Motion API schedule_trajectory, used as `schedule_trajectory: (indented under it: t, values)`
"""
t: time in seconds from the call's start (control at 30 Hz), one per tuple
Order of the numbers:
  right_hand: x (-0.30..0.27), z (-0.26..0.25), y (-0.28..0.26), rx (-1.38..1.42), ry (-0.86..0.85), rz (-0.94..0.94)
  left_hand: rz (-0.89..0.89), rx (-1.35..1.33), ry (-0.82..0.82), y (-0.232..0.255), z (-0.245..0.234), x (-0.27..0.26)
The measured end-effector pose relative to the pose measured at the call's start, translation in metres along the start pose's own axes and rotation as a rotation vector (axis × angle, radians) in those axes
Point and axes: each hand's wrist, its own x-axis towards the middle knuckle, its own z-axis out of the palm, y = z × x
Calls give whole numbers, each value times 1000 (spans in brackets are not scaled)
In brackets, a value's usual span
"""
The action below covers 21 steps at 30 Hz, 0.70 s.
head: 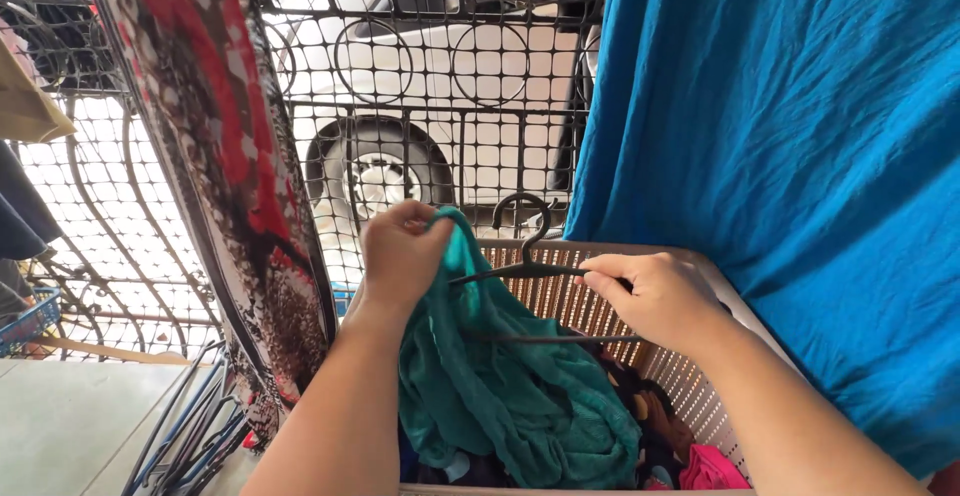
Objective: Taking clothes from a basket and hanging them on a rack using hangers.
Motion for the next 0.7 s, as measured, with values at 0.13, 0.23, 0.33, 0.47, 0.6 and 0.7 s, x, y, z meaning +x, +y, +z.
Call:
schedule_trajectory:
  t: [0.13, 0.23, 0.33, 0.47, 0.6, 0.7]
  values:
    - [3, -4, 2, 20, 17, 79, -176, -338, -623, 28, -11, -11]
    - [13, 8, 32, 284, 62, -50, -11, 16, -484, 41, -16, -17]
    - [18, 15, 41, 336, 60, 41, 580, 368, -166, 30, -16, -17]
    - [9, 6, 9, 379, 229, -119, 589, 480, -123, 12, -6, -12]
    - [-9, 7, -20, 5, 640, -639, 508, 476, -145, 24, -12, -10]
    - [-16, 38, -24, -27, 13, -376, 512, 396, -53, 28, -17, -9]
